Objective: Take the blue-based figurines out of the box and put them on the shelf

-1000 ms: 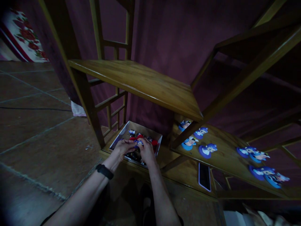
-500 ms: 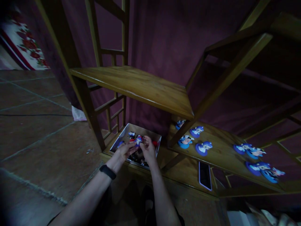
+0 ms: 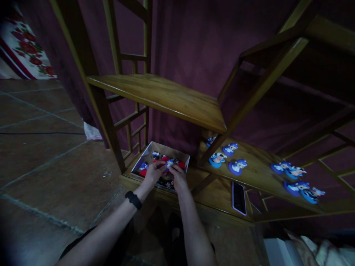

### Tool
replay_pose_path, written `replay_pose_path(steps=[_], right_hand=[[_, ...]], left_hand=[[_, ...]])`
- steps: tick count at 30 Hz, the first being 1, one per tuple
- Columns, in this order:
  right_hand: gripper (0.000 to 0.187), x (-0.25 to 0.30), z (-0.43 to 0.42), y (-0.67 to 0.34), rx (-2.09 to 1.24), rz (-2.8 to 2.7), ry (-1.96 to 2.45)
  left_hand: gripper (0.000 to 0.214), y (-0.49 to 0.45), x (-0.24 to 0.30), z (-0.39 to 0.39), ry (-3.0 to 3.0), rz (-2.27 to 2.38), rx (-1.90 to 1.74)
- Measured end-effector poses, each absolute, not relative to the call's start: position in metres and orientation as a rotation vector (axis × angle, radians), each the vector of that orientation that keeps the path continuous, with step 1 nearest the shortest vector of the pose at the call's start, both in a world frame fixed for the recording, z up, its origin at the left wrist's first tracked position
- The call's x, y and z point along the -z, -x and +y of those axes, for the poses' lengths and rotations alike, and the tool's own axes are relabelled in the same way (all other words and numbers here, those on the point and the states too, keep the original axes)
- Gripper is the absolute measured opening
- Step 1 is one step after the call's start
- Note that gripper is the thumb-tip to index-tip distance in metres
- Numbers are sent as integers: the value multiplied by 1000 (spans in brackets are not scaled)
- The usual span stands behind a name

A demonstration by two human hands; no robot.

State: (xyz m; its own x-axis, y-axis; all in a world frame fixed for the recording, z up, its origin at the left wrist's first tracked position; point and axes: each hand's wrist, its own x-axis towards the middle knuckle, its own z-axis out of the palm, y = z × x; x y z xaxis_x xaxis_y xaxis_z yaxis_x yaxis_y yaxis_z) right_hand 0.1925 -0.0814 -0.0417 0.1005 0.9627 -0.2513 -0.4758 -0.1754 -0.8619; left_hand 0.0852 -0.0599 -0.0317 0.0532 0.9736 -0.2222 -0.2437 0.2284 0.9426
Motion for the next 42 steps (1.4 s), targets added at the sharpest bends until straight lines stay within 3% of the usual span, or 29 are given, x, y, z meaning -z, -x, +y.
replay_pose_path(steps=[4,14,19,29,42], right_hand=[[20,41,-94,-200,-1477,-509,1057],[15,52,-97,-194,-1418,-393,1114],[15,54,-86,-193,-1448,-461,1074],[15,56,-76,-196,-1396,-397,1042],[16,85,-70,-207,-1396,-455,1122]], left_hand=[[14,-90,39,-63,-1001,1121,-1066],[8,-88,30,-69,-1151,1293,-996],[22,-85,22,-82,-1609,1484,-962],[46,-97,15,-94,-2561,1596,-472],[56,-103,42,-91,-2622,1557,-486]])
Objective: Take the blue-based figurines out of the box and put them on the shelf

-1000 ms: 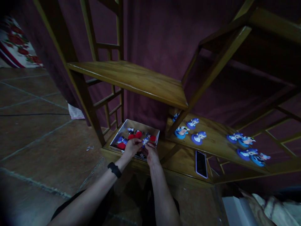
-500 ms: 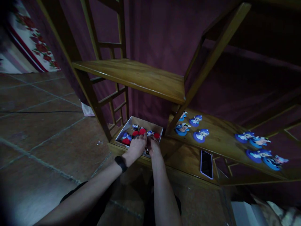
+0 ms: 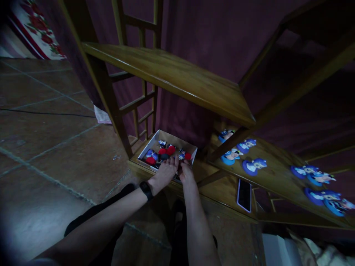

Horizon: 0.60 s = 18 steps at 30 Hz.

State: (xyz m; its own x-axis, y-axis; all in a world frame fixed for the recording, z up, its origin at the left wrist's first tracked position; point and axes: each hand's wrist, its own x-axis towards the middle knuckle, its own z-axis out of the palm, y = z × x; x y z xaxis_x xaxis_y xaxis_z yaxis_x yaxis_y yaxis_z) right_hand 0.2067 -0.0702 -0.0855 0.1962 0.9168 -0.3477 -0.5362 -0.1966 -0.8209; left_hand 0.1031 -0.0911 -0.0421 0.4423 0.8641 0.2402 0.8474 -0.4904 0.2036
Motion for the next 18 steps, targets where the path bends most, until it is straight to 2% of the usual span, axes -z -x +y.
replay_pose_path(steps=[5,13,16,18], right_hand=[[19,84,-71,-205,-1426,-429,1098],[13,73,-79,-211,-1423,-419,1103],[15,71,-81,-210,-1405,-405,1085],[16,70,-82,-206,-1401,-392,1081]], left_hand=[[53,-103,43,-90,-2574,1544,-494],[51,-103,42,-94,-2523,1474,-515],[50,-97,42,-89,-2300,1401,-613],[40,-92,43,-82,-2044,1358,-727]])
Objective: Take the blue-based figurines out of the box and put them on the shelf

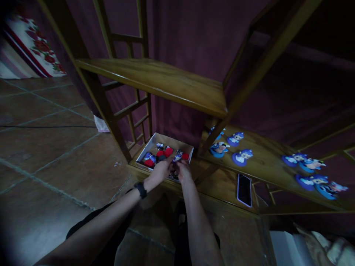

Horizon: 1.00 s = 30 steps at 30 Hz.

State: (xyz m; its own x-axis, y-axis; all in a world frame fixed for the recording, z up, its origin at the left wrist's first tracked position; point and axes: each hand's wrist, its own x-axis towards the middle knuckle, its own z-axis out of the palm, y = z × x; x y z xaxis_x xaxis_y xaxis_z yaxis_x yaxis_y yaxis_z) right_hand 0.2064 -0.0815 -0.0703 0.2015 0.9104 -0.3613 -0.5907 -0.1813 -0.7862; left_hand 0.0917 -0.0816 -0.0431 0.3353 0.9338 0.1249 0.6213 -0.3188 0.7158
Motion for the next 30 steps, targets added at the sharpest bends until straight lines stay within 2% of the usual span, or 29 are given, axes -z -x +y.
replay_pose_path(steps=[4,8,12,19,30], right_hand=[[15,68,-82,-197,-1410,-397,1090],[18,65,-84,-190,-1458,-430,1087],[21,64,-83,-187,-1456,-470,1139],[30,63,-76,-188,-1384,-485,1211],[29,55,-77,-186,-1396,-505,1175]], left_hand=[[18,-83,43,-69,-1317,1210,-871],[16,-75,41,-65,-811,1121,-885],[20,-70,41,-60,-704,1113,-885],[11,-66,46,-45,-556,1060,-876],[6,-65,42,-49,-499,1005,-888]])
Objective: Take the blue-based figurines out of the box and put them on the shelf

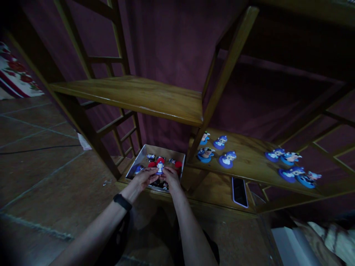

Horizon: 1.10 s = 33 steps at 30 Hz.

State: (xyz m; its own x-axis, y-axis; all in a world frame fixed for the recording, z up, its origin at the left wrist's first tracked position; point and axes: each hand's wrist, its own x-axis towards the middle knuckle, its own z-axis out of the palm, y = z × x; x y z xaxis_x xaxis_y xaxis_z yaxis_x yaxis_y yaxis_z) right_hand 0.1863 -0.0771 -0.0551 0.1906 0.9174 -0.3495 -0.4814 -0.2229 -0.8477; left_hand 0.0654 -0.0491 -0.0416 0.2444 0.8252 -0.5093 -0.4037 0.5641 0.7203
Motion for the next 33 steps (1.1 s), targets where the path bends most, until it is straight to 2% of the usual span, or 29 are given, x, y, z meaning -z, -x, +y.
replay_pose_path(steps=[16,33], right_hand=[[27,54,-75,-180,-1379,-535,1177],[26,53,-74,-180,-1395,-517,1181]], left_hand=[[16,-65,38,-48,-710,1075,-981],[6,-61,32,-51,-654,1057,-968]])
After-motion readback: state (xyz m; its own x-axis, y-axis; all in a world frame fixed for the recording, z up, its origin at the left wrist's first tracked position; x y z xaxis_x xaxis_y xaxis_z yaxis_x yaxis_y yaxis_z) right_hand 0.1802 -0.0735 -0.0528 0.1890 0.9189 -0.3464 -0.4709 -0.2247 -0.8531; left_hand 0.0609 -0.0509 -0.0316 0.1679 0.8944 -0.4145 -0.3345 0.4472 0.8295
